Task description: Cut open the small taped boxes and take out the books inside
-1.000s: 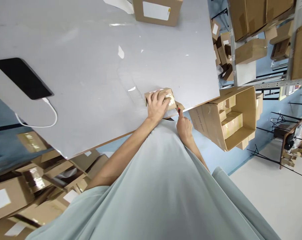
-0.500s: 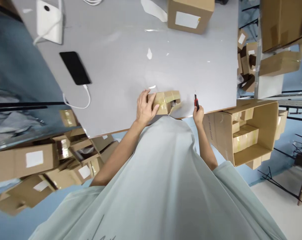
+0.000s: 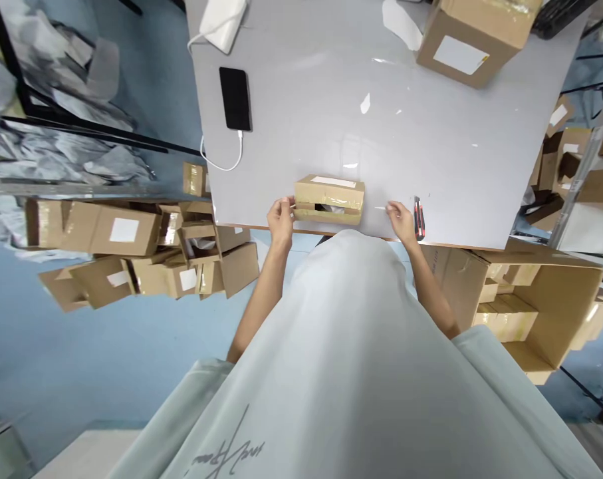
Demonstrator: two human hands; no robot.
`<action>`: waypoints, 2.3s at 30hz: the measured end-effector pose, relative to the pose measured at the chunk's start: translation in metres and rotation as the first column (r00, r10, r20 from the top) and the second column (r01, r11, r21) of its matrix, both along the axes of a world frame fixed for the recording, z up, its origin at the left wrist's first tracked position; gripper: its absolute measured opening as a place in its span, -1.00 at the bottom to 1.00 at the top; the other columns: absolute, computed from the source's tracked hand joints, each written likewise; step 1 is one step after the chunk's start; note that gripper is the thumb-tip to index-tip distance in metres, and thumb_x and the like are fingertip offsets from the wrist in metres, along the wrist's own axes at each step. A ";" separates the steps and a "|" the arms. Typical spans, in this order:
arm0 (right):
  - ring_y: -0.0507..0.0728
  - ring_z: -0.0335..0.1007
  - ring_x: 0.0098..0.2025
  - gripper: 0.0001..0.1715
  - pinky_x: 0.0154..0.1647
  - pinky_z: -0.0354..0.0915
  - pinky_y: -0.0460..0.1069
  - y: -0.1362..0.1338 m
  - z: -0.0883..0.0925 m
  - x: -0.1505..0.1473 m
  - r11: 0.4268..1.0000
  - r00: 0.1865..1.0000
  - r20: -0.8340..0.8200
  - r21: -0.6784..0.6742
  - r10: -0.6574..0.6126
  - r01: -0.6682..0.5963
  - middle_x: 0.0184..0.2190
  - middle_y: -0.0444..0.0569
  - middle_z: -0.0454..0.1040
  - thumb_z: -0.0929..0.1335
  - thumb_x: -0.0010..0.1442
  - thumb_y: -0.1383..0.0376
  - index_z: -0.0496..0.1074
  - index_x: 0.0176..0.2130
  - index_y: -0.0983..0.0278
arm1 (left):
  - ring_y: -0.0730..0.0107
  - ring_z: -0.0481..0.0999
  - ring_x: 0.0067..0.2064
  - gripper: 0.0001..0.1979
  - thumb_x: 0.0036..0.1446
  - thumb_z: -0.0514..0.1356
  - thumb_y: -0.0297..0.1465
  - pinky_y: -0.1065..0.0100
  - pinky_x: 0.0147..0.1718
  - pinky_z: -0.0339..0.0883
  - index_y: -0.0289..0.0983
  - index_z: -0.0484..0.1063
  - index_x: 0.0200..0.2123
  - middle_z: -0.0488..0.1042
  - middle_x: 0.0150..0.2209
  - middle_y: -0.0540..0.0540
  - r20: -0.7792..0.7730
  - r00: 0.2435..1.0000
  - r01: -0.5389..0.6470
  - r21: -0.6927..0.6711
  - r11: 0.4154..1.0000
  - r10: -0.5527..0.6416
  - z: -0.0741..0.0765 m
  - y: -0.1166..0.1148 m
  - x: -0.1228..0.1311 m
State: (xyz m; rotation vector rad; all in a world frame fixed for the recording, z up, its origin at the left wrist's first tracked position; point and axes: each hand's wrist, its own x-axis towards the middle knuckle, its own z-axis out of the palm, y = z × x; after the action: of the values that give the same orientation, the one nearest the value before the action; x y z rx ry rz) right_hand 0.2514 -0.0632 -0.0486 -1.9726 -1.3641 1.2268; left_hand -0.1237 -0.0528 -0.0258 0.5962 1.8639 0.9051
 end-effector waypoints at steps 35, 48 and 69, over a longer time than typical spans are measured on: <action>0.27 0.56 0.17 -0.57 0.23 0.47 0.13 0.085 0.077 -0.077 0.975 0.873 0.449 0.012 0.192 -0.220 0.42 0.24 0.39 0.20 0.65 0.15 0.44 0.31 0.18 | -0.36 0.39 0.48 -0.20 0.03 0.33 -0.53 -0.31 0.53 0.23 -0.29 0.39 0.40 0.44 0.38 -0.47 -0.415 0.723 0.614 0.016 0.789 -0.553 0.024 0.020 0.018; 0.49 0.29 0.41 -0.57 0.32 0.46 0.32 0.046 0.106 -0.136 0.789 0.611 0.507 -0.303 0.608 -0.534 0.31 0.46 0.46 0.41 0.52 0.27 0.48 0.30 0.32 | -0.35 0.44 0.46 -0.23 0.11 0.25 -0.43 -0.31 0.51 0.28 -0.28 0.37 0.43 0.47 0.38 -0.46 -0.436 0.736 0.621 0.129 0.773 -0.518 0.023 0.043 0.037; 0.34 0.59 0.13 -0.58 0.19 0.49 0.17 0.000 0.106 -0.077 0.968 0.855 0.455 -0.100 0.251 -0.231 0.22 0.21 0.57 0.27 0.54 0.33 0.53 0.27 0.23 | -0.40 0.69 0.11 -0.76 0.26 0.46 -0.22 -0.15 0.16 0.56 -0.26 0.73 -0.11 0.71 -0.10 -0.41 -0.375 0.167 0.916 -0.282 0.284 -0.912 0.028 0.054 0.096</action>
State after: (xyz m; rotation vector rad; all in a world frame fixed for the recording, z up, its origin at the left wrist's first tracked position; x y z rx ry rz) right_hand 0.1746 -0.0636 0.0572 -2.2772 -1.8810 0.9126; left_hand -0.0281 0.0016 0.0025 1.8582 1.3899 -0.1415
